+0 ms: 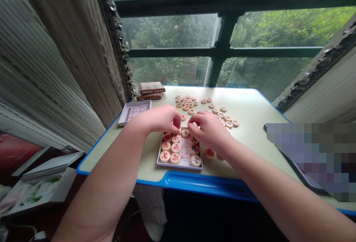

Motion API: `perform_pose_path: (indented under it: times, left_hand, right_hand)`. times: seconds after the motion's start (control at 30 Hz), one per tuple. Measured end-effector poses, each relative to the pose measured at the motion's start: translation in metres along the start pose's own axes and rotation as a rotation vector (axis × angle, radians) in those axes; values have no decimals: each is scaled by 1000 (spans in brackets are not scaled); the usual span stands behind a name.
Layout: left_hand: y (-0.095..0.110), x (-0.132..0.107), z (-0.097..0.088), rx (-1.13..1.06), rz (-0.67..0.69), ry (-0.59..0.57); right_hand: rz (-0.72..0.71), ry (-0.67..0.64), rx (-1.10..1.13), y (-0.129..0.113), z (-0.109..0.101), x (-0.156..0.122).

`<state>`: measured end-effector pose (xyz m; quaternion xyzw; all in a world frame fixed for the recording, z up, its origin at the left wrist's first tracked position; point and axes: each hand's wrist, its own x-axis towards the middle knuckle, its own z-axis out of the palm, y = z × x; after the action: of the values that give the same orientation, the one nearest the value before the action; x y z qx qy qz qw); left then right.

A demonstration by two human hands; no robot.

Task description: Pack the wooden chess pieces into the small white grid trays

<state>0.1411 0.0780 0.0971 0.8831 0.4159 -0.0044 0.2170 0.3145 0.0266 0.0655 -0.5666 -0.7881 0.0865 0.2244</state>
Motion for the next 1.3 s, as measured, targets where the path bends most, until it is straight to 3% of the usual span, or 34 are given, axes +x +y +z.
perform_pose_path:
  times: [0.53,0.7,0.8,0.93,1.1,1.3]
  left_hand:
    - [-6,-3,-2,-73,19,0]
    - [-7,-2,-3,-97,-8,66]
    - [-10,0,-3,-133,-27,36]
    - [-15,3,-2,-191,-42,-52]
    - [-19,8,3,-229,-74,-47]
    - [-18,11,7,-195,-76,-54]
  right_hand:
    - [49,48,-56,4,-6,-2]
    - [77,129,-94,18,-23,-3]
    - [59,122,-112,30,-36,-7]
    - [133,39,-149,41,-44,-8]
    - [139,-178,-277,42,-42,-7]
    - [116,-346,-246,40,-46,-10]
